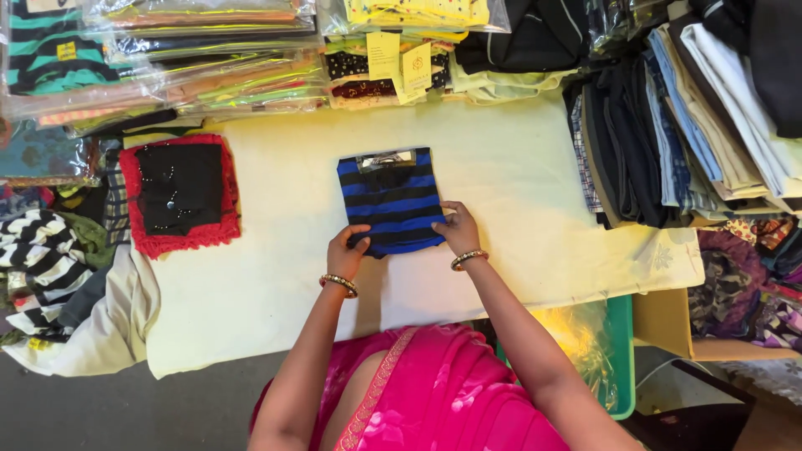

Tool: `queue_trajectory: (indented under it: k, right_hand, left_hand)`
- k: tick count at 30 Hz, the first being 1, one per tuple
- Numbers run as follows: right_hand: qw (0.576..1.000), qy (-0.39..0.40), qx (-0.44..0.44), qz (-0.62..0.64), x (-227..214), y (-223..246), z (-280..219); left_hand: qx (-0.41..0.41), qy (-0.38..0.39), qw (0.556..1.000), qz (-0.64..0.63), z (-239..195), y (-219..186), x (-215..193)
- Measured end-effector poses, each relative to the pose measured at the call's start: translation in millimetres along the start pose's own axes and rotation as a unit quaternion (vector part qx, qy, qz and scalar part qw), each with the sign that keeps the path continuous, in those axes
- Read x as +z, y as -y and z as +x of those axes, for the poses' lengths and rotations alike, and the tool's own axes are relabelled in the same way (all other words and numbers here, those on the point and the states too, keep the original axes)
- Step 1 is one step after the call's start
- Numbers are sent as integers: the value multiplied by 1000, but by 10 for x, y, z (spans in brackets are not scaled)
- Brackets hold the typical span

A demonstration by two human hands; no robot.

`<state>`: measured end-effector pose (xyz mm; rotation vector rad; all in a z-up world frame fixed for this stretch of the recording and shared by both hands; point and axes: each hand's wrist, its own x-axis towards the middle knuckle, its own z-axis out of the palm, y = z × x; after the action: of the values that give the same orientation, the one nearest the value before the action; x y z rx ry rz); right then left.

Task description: The person folds a blue and black striped cloth, places it into a clear plastic bag, and sets it aside. They then fold a black and white striped cloth and a blue floral cloth, placing each into a plastic bag.

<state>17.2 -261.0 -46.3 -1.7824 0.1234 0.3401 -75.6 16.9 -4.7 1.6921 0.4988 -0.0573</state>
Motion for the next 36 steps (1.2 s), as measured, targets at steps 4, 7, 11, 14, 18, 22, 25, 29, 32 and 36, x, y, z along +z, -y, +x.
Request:
queue_trajectory:
  k: [4,7,11,14,18,22,25,29,32,36]
  right_hand:
    - [999,-1,-19,-27,-31,1,-128]
    - [993,-29,-39,-108,-207,56,-304]
    - [949,-155,-133,-239,-908,71,-838]
    - [897,-285,-113,-317,-1672,-302,-1311]
    - [797,-441,16,-413,-2605,-1069,-2048]
    - [835,-429,107,-327,-3007,-2754,-2660]
    - [874,-225,239,-358,-2546,-3321,-2863]
    - [844,-119,357,-384,-1650,-2126,-2713]
    - [830,-148,319,-433,-1476,-2080,-2540]
    - [806,-121,321,-482,-1635,-1798,-2303]
  left_hand:
    - [-68,10,997,-21,-97,0,-9]
    - [-75,-2,996,46,-96,246,-92]
    - [37,-33,998,33,-48,1076,-358]
    - [19,-20,1000,12,-188,1163,-624]
    - [-22,-23,999,-11,-300,754,-802]
    - [-41,19,999,7,-312,405,-567]
    - [-62,31,998,10,-319,110,-339]
    - [-22,78,996,22,-314,-8,-82]
    - [10,112,993,40,-333,-117,27]
    - [15,121,988,97,-382,-270,131]
